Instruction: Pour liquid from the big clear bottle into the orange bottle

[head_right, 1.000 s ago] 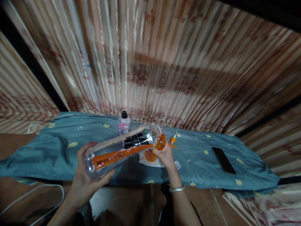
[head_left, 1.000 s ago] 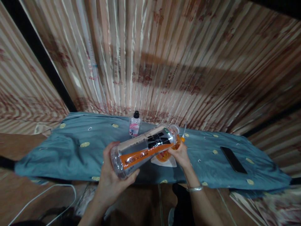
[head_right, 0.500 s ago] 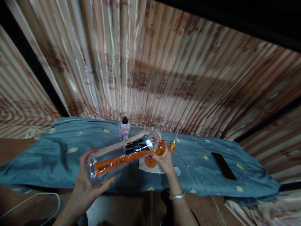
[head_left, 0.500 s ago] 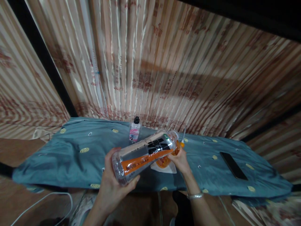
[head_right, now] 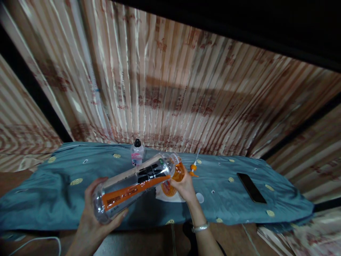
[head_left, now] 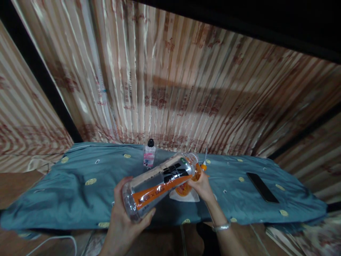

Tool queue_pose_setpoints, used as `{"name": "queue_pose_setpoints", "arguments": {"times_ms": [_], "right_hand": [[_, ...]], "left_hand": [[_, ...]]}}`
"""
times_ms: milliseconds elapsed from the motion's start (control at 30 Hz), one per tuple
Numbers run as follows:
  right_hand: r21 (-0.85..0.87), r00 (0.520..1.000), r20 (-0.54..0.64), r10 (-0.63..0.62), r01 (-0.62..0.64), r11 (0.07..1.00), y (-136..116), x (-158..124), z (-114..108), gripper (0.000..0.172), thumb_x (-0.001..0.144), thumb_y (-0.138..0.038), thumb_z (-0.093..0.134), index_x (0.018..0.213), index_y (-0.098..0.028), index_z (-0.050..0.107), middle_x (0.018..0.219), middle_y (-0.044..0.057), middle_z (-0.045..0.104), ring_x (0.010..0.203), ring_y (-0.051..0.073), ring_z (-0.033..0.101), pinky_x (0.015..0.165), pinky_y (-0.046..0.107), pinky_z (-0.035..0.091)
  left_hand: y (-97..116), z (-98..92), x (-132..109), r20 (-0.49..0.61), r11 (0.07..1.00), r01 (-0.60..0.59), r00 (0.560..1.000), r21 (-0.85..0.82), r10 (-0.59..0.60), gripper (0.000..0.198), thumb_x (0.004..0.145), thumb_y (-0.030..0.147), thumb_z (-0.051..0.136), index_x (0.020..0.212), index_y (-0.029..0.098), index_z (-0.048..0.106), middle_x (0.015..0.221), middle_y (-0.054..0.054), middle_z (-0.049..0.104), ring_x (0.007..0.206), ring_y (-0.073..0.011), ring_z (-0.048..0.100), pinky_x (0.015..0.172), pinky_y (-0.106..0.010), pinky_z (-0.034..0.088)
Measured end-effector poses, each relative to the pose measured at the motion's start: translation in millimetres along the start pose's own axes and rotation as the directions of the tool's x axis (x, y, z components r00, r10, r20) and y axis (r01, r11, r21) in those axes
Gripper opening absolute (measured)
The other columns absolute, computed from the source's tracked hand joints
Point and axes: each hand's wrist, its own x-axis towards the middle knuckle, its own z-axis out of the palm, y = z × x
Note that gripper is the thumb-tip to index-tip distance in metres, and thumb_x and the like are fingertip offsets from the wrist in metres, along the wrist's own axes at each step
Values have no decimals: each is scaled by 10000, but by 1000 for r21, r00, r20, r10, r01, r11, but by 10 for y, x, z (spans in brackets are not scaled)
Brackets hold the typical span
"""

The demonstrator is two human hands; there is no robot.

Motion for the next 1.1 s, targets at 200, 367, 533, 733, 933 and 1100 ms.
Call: {"name": "queue_pose_setpoints", "arguments": {"times_ms": [200,367,533,733,933,1100], "right_hand": [[13,1000,17,-21,21,1000,-51,-10,14,603,629,-440,1084,1116,-298,759,1090,54,959,1044,358,932,1002,508,784],[-6,1000,-1,4,-4,1000,-103,-11,0,640,569,-466,1129,1058,-306,748,1032,30,946,1034,357,927,992,497,786],[-28,1000,13,3,-3,1000,-99,-5,-32,611,595,-489,1111,1048,-317,740,989,27,921,985,361,901,953,508,773],[-46,1000,25,-15,16,999,-98,-10,-40,580,607,-464,1093,1043,-329,737,977,29,916,972,367,879,962,529,764],[-29,1000,-3,1,-1,1000,-47,-9,-50,627,588,-486,1085,1068,-322,715,1070,51,928,1131,401,898,1087,575,749],[-53,1000,13,-24,25,998,-24,2,-75,632,616,-509,1097,1105,-317,746,1043,51,933,1069,395,901,1023,554,756]], "left_hand": [[67,2,-5,10,1000,4,1000,4,-4,837,780,477,951,1507,305,574,1315,-42,811,1173,-316,884,1104,-487,730],[16,-21,4,26,1000,-14,1000,15,13,842,808,474,945,1539,304,562,1330,-49,802,1180,-325,879,1115,-512,728],[21,-25,-4,45,998,-51,998,27,49,842,822,454,949,1550,296,559,1350,-65,800,1222,-323,868,1148,-511,711],[63,-44,21,57,998,-58,997,31,57,839,826,433,948,1554,280,559,1355,-61,793,1186,-299,867,1110,-472,721],[60,-70,49,86,998,-49,995,28,47,876,781,435,991,1527,287,555,1359,-56,787,1165,-297,875,1085,-469,744],[132,-10,-25,60,995,-79,995,53,76,827,831,393,929,1558,289,551,1357,-49,798,1173,-291,875,1091,-460,736]]}}
